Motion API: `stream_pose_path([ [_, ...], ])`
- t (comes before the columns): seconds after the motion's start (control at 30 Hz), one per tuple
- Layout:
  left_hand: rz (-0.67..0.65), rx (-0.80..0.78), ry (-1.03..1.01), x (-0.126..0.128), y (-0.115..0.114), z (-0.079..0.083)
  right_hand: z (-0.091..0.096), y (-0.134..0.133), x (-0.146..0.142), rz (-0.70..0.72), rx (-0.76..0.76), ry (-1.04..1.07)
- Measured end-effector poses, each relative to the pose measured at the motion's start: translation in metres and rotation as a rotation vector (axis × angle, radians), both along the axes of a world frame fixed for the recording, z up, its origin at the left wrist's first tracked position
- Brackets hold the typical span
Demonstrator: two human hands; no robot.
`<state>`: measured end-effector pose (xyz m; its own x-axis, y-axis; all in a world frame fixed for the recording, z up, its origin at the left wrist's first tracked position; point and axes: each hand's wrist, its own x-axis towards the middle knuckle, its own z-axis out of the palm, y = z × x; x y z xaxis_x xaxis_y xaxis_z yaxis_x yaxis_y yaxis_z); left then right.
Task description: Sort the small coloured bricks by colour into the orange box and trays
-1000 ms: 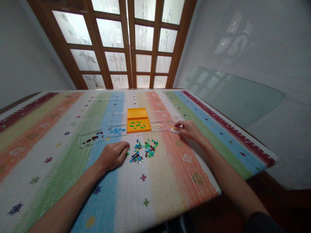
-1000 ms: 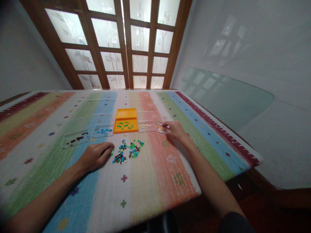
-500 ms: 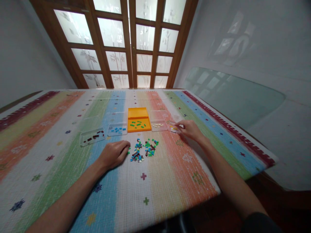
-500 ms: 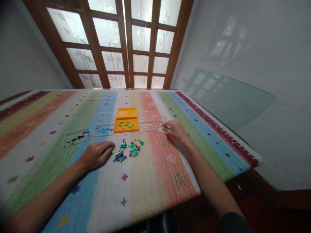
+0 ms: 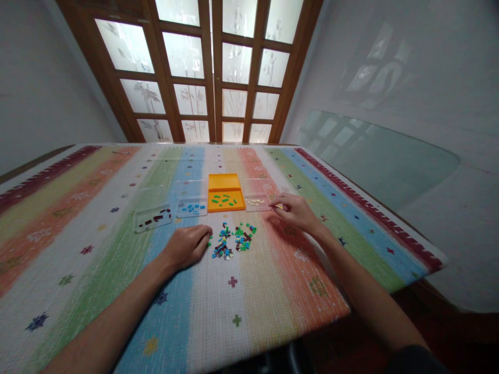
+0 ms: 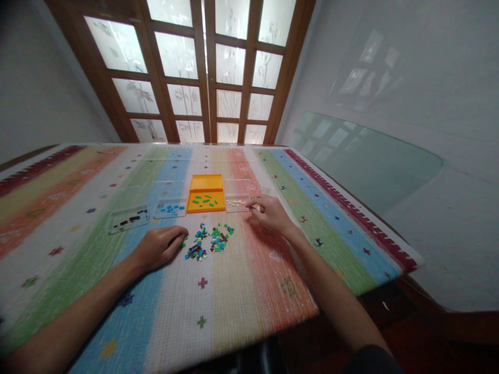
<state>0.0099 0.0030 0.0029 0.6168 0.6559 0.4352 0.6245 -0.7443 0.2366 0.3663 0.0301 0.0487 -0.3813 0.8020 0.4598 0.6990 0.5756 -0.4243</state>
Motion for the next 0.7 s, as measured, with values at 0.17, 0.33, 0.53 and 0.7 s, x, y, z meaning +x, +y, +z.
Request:
stream_pose_path([
  [0.17,0.003,0.006,0.010,0.000,0.000,-0.001,-0.001,-0.014,-0.059,0.260,-0.088,-0.073],
  [0.33,0.012,0.004,0.007,0.001,-0.001,0.001,-0.006,-0.021,-0.101,0.405,-0.138,-0.265],
  [0.53,0.008,0.011,0.035,0.001,-0.001,-0.001,-0.009,-0.018,-0.117,0.409,-0.128,-0.365],
  [0.7,0.010,0.009,0.050,0.002,0.000,-0.002,-0.007,-0.018,-0.118,0.388,-0.147,-0.397],
])
